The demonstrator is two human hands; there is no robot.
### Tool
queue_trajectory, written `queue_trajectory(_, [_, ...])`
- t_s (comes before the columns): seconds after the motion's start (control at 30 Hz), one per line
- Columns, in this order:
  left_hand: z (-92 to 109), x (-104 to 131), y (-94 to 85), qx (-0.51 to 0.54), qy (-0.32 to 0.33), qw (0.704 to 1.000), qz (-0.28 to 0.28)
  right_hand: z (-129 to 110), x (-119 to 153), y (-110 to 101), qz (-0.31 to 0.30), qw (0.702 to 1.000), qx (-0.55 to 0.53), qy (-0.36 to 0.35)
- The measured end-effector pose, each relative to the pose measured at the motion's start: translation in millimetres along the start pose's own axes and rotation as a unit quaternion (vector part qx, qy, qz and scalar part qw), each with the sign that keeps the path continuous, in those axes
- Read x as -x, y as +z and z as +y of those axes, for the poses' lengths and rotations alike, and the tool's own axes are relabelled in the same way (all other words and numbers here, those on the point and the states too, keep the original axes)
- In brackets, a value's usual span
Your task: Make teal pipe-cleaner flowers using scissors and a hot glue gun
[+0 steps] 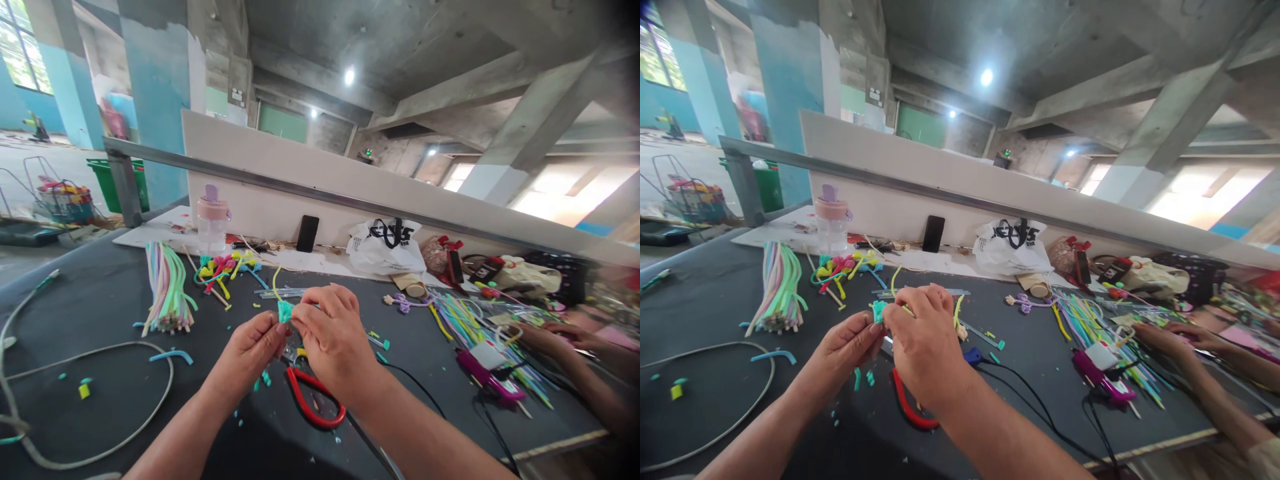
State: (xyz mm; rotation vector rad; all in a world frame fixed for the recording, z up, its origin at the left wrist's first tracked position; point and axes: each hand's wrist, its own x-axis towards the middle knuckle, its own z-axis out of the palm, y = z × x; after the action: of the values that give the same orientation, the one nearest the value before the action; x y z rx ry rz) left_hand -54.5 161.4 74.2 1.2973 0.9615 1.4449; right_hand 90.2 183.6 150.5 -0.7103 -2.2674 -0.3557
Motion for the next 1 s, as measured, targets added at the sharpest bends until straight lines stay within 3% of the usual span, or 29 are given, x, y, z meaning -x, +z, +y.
queue_trajectory(0.27, [4.0, -0.8, -0.2, -0.058, 0.021, 0.998, 0.004, 1.4, -2.0, 1.2, -0.028, 0.999, -0.012, 0.018])
queue_trajectory(0.47, [1.3, -1.1, -1.3, -0.038, 0.022, 0.999, -0.001, 0.9, 1.2, 3.5, -0.013, 0.999, -0.044, -0.025])
queue_trajectory(0.7, [8.6, 0.2, -0.5, -0.022, 0.022, 0.999, -0.014, 2.9, 0.8, 7.5, 0.029, 0.979, -0.181, 0.086])
queue_trajectory(1.0, [3.9, -1.1, -0.5, -0.01, 0.02, 1.0, 0.002, -4.0, -0.5, 12.1, 0.032, 0.976, -0.189, 0.101])
